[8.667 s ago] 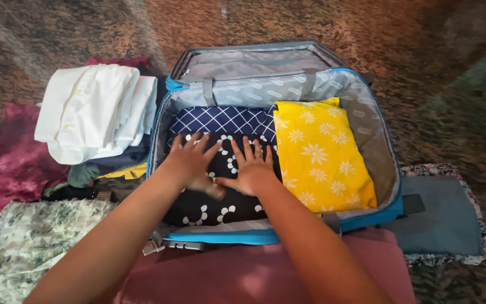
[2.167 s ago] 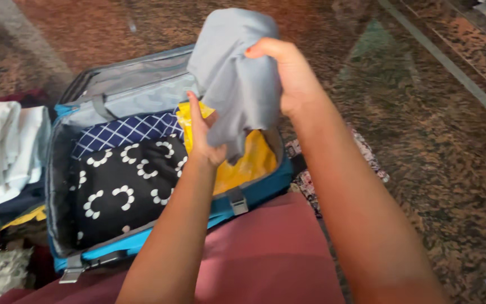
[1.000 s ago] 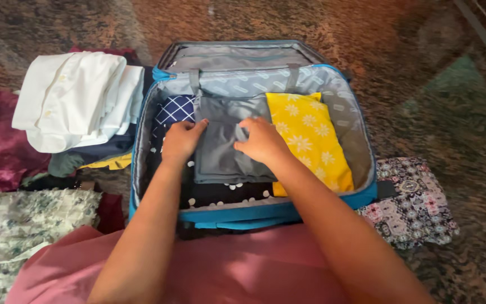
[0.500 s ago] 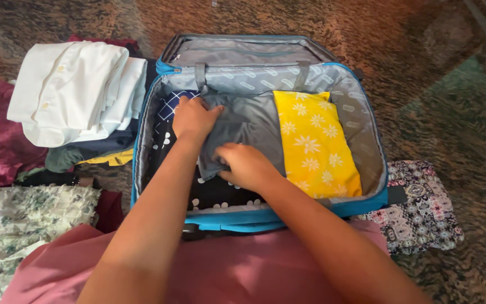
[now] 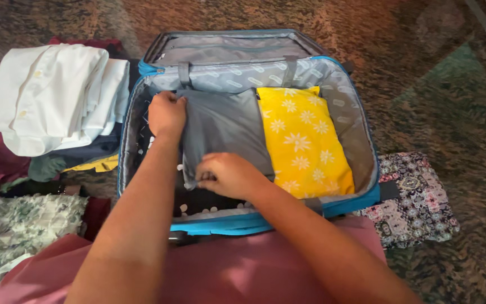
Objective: The person packs folded clothes and a small storage bag into a suitcase, smoothing the items down by hand as they are added.
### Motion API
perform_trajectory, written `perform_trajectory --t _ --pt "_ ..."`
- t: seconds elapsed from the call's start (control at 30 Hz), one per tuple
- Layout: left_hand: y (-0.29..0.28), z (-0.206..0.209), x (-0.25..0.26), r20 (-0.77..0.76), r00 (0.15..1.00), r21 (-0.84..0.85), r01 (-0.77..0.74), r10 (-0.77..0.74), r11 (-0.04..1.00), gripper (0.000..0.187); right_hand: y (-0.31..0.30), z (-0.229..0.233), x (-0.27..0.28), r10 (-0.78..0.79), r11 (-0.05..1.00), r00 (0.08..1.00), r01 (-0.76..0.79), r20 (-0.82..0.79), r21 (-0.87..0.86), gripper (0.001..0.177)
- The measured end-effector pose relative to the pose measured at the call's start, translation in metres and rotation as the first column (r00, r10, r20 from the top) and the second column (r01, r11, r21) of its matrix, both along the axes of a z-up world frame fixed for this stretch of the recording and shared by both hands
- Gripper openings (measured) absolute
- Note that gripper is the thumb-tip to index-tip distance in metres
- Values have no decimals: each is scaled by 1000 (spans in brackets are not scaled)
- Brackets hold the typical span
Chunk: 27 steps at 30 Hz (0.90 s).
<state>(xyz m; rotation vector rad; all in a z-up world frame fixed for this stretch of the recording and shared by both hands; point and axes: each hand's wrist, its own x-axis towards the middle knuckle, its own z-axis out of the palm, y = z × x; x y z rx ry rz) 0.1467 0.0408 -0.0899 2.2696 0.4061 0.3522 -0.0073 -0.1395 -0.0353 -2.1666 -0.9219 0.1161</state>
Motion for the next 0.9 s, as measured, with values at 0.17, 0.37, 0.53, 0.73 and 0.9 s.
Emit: perform_trajectory --t 0.17,0.37,0.53,0.73,0.9 --pt "3 10 3 31 996 30 85 -86 996 38 3 -4 1 64 997 994 -59 -90 59 14" --pt "-1 3 0 52 982 70 180 -183 981 48 4 -7 5 22 974 940 57 -342 220 11" --pt "2 -10 -1 92 989 79 106 -113 991 52 0 -2 1 1 989 975 31 -223 141 22" --pt "2 13 -8 -254 963 39 109 -96 993 68 -44 -12 23 -767 618 615 785 185 -47 33" --pt "-6 6 -3 -137 951 18 284 -279 959 56 -39 2 16 -673 710 708 699 216 -79 53"
